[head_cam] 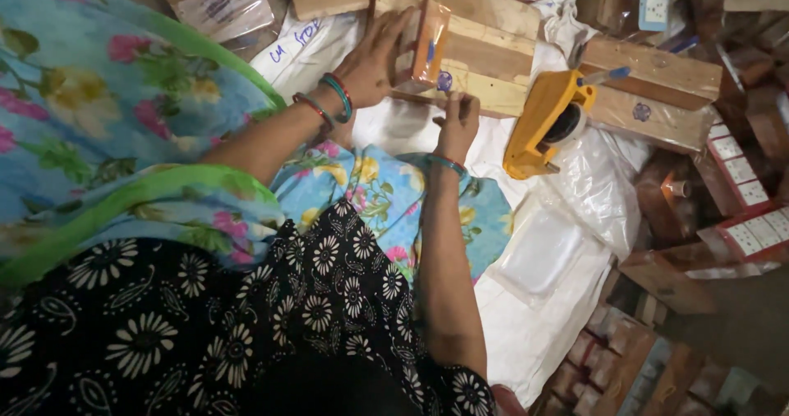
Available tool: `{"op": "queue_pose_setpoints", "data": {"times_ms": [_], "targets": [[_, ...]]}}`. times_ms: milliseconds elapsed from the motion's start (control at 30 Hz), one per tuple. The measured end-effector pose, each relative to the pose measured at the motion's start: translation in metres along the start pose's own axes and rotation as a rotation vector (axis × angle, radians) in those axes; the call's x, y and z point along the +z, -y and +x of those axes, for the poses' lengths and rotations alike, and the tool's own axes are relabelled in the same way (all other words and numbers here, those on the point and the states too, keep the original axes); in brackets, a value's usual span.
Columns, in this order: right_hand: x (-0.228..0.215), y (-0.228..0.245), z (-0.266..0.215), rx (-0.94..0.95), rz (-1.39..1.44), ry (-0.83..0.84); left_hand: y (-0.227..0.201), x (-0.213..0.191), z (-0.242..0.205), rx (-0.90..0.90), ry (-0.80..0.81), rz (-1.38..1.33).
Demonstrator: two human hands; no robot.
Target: The person places small electrical items into clear plastic bags and seals them using a yellow handheld heat sealer. They handle the items one at a time, seal the bags, and set the packaged items aside on a wooden board.
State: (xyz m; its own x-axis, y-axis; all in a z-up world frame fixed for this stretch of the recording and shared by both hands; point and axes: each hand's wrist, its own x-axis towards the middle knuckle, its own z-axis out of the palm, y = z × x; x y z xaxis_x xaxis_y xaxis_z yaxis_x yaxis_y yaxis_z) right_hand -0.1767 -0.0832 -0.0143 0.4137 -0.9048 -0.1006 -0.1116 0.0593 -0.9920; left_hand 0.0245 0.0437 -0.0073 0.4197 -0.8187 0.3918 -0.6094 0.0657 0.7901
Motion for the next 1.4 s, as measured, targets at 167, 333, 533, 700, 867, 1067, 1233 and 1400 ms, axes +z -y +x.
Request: {"op": "queue_pose_setpoints", "data": {"times_ms": [167,333,533,700,867,1067,1233,1400], "targets": [[0.02,0.036,-0.02,-0.101,0.066,0.277,-0.012,0.013,0.0,-0.255,-0.011,-0.226],[0.021,0.034,-0.018,0.074,0.201,0.375,-0.032,0.014,-0.001,-0.271,0.039,0.0],[-0.003,0.005,0.004,0.383,0.395,0.187,-0.033,-0.002,0.009,0.088,0.079,0.176],[-0.005,-0.016,0.009,0.584,0.568,0.004,-0.054,-0.001,0.015,0.505,0.277,0.235],[-0.008,-0.005,0.009,0.422,0.474,0.042,-0.04,0.022,0.012,0.094,0.146,0.032],[0.003,0.017,-0.005,0.214,0.507,0.218,0.037,0.042,0.006,-0.808,0.333,-0.901],[0.012,0.019,-0.022,0.439,0.483,0.403,0.047,0.055,-0.005,-0.757,-0.006,-1.167],[-0.005,0.028,-0.025,0.524,0.486,0.347,0.027,0.041,0.003,-0.804,0.237,-0.706]]}}
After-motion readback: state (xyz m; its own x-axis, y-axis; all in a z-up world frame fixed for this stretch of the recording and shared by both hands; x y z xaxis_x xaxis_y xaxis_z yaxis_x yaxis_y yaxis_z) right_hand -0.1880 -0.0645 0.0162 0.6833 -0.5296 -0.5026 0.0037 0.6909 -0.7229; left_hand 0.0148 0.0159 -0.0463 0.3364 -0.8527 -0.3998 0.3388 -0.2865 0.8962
